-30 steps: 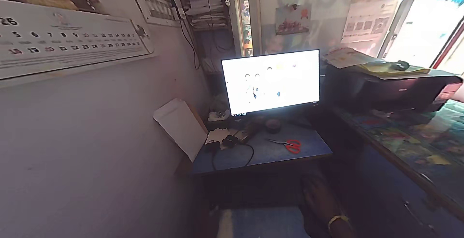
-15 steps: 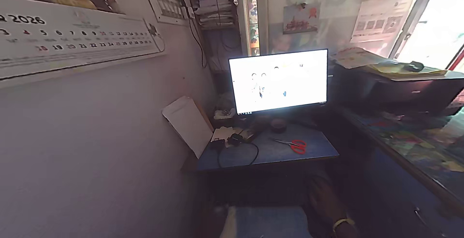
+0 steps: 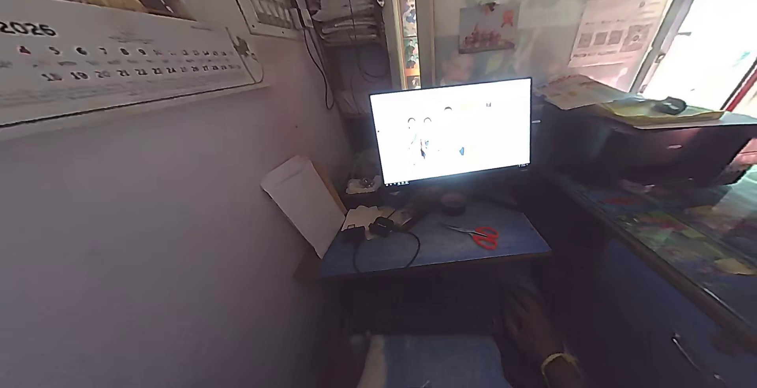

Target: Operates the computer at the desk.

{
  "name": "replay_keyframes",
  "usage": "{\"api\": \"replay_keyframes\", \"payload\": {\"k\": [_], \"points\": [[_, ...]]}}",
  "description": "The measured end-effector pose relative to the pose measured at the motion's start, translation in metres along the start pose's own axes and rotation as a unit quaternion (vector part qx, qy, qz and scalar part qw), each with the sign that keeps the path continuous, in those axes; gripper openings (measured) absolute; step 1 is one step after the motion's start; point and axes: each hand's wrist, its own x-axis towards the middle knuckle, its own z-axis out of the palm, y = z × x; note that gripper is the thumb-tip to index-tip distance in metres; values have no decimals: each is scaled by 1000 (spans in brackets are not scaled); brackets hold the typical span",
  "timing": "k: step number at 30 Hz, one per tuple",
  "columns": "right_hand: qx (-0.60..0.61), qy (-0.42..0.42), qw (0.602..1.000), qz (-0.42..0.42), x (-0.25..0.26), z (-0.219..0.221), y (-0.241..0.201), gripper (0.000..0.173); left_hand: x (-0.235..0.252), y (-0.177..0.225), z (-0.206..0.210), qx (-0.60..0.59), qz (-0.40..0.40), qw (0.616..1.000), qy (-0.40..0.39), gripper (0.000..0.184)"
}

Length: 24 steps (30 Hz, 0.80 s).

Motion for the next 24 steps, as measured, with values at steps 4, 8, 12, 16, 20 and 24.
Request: {"api": "replay_keyframes", "payload": {"k": [4,8,12,16,20,24], "points": [[-6,37,999,-3,0,-2,-2,48,3,18,-21,-28,-11,999,-34,71],[-20,21,999,20,2,-9,-7,48,1,32,-36,-62,-42,996,-54,65],[-35,-21,998,46,4,-11,-8,50,3,24,-22,-56,-49,996,-48,67],[-33,-29,997,65,3,-10,-5,49,1,22,-20,-77,-55,994,-62,69],[-38,-48,994,87,5,-9,-3,50,5,16,-13,-60,-53,993,-82,76],[-37,-56,994,82,6,-10,-4,51,3,25,-24,-42,-46,995,-80,74]]}}
